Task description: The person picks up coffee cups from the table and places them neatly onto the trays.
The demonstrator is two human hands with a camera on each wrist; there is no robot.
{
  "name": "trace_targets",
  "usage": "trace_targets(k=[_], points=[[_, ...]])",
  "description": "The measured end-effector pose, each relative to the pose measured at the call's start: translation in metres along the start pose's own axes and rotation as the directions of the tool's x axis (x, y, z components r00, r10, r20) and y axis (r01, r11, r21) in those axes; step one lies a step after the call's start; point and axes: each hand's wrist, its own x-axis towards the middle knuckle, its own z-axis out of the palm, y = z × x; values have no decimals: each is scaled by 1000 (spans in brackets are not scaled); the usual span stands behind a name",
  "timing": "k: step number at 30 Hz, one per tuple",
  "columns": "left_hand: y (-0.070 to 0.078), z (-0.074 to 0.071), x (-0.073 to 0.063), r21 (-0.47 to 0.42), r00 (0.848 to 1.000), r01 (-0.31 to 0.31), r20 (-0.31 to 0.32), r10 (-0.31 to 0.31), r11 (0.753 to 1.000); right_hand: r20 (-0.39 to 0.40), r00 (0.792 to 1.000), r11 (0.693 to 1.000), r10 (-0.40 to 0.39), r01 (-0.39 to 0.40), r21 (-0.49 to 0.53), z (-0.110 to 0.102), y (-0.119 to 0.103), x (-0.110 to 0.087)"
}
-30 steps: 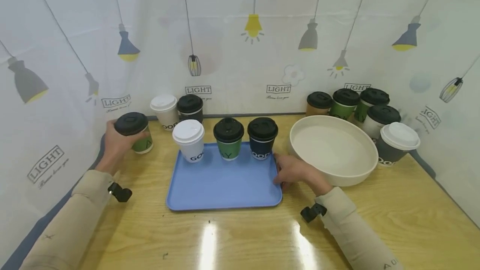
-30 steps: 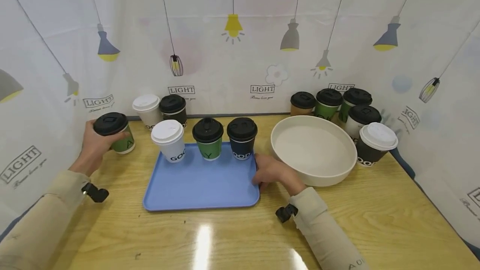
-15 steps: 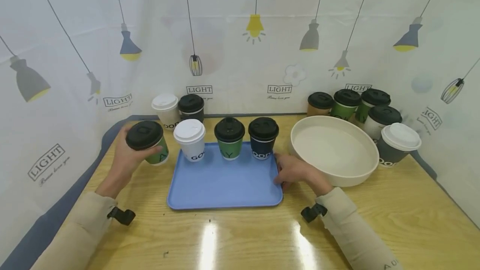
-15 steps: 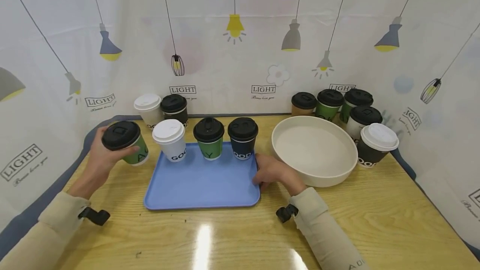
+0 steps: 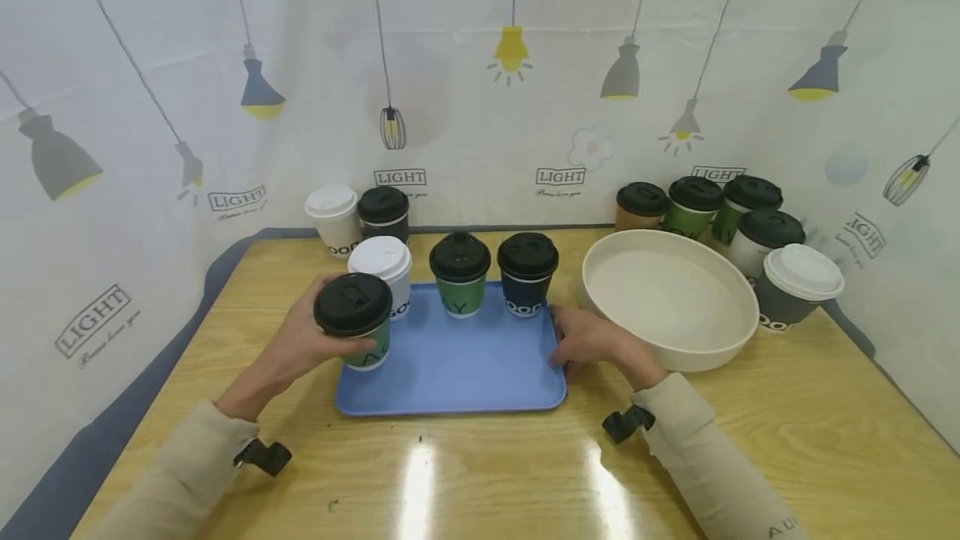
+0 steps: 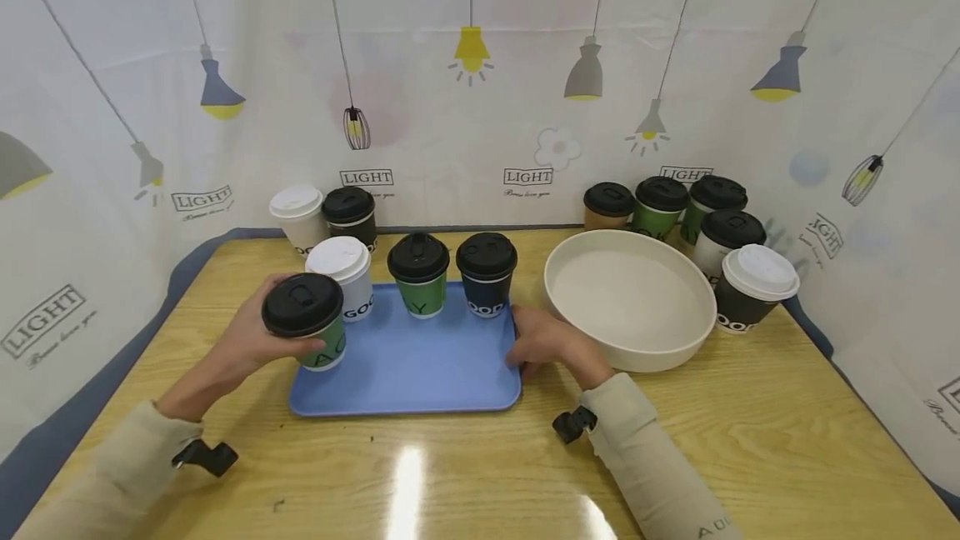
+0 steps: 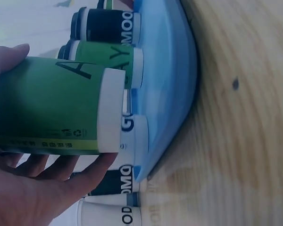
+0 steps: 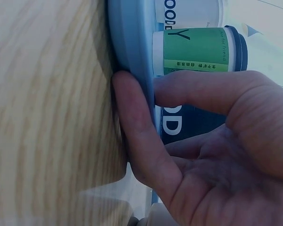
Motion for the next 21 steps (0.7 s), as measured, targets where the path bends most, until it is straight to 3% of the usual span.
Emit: trace_targets(k=[11,21], points=[[-13,17,8,-74,990,34,137,-24,997,-2,1000,1000,18,-18,-10,0,0,0],[-19,15,9,-119,981,43,191,-20,992,9,1000,1000,18,-18,14,0,0,0]])
